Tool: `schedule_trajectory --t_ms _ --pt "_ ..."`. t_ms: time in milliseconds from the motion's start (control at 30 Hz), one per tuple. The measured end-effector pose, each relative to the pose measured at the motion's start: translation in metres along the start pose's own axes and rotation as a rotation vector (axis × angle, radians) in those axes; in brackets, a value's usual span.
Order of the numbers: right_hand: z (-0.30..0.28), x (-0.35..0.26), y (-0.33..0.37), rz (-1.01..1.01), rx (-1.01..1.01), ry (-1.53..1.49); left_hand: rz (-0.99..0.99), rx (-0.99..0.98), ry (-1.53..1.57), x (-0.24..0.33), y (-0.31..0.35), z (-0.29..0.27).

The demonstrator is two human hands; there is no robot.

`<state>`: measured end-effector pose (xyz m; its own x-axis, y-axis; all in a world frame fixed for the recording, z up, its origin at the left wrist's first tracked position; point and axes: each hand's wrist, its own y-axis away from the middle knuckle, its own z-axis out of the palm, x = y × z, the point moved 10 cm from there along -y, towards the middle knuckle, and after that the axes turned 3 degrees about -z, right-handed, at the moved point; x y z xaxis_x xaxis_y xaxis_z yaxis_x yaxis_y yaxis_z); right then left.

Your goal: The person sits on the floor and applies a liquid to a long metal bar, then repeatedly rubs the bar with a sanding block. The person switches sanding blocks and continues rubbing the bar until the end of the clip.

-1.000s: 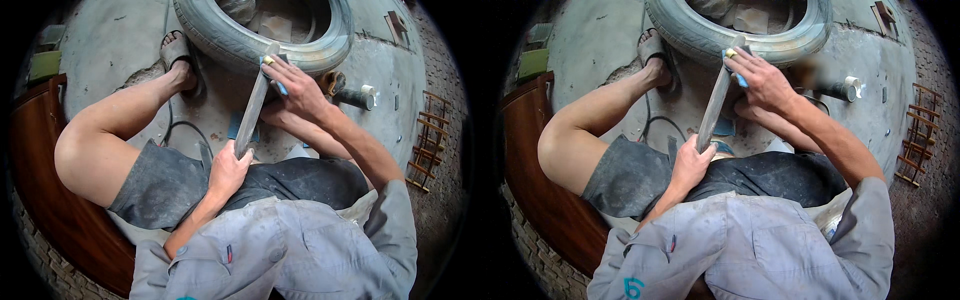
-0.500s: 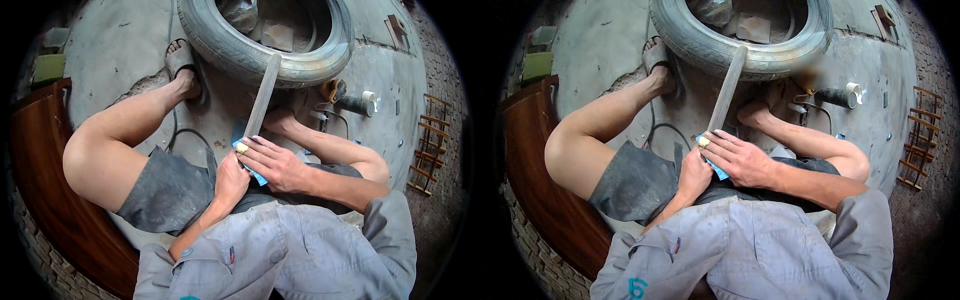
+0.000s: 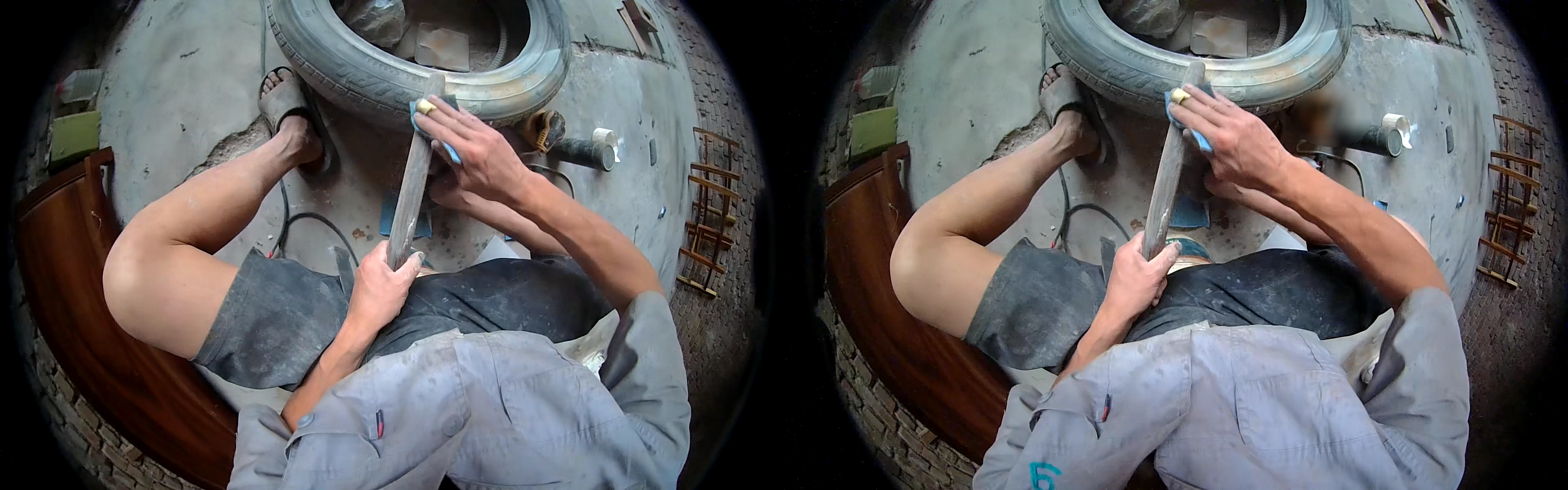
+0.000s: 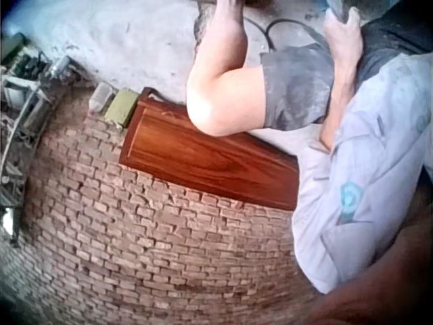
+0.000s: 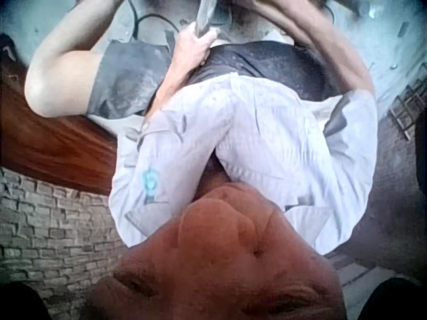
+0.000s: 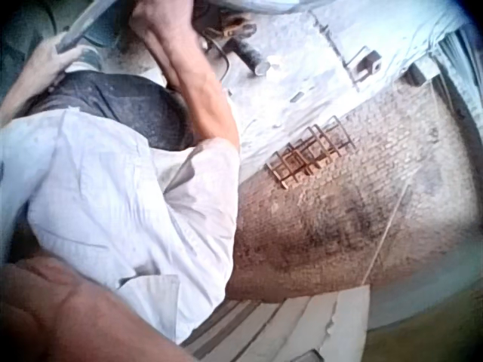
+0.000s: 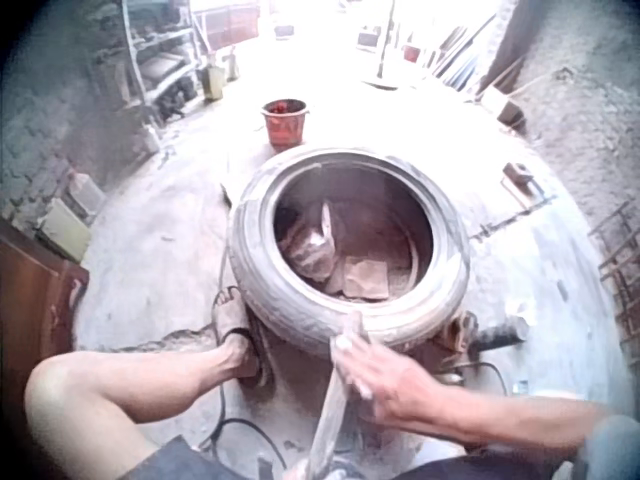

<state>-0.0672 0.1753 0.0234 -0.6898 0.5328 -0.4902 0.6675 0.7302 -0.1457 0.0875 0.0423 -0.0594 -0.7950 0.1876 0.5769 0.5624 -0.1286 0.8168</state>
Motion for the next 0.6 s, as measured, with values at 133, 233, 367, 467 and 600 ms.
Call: schedule_trajectory --t_ms 133,233,367,467,600 --pt "0.026 -0.073 0.042 -0.052 -0.041 -0.199 -0.051 -0.086 0.093 0.008 0.003 0.006" --pt "0.02 -0.074 0.039 -0.229 -0.139 -0.223 0.058 -0.019 0.059 0.012 0.001 0.001" --pt "-0.006 0.019 -0.01 0.087 -0.009 0.049 -0.129 -0.097 0.129 0.017 0.008 0.004" --pt "0.016 -0.06 0.032 -0.068 -0.042 -0.163 -0.14 -0.158 0.181 0.012 0.009 0.011" --pt "0.019 -0.058 0.031 -0.108 -0.101 -0.181 -0.115 -0.14 0.174 0.011 0.008 0.007"
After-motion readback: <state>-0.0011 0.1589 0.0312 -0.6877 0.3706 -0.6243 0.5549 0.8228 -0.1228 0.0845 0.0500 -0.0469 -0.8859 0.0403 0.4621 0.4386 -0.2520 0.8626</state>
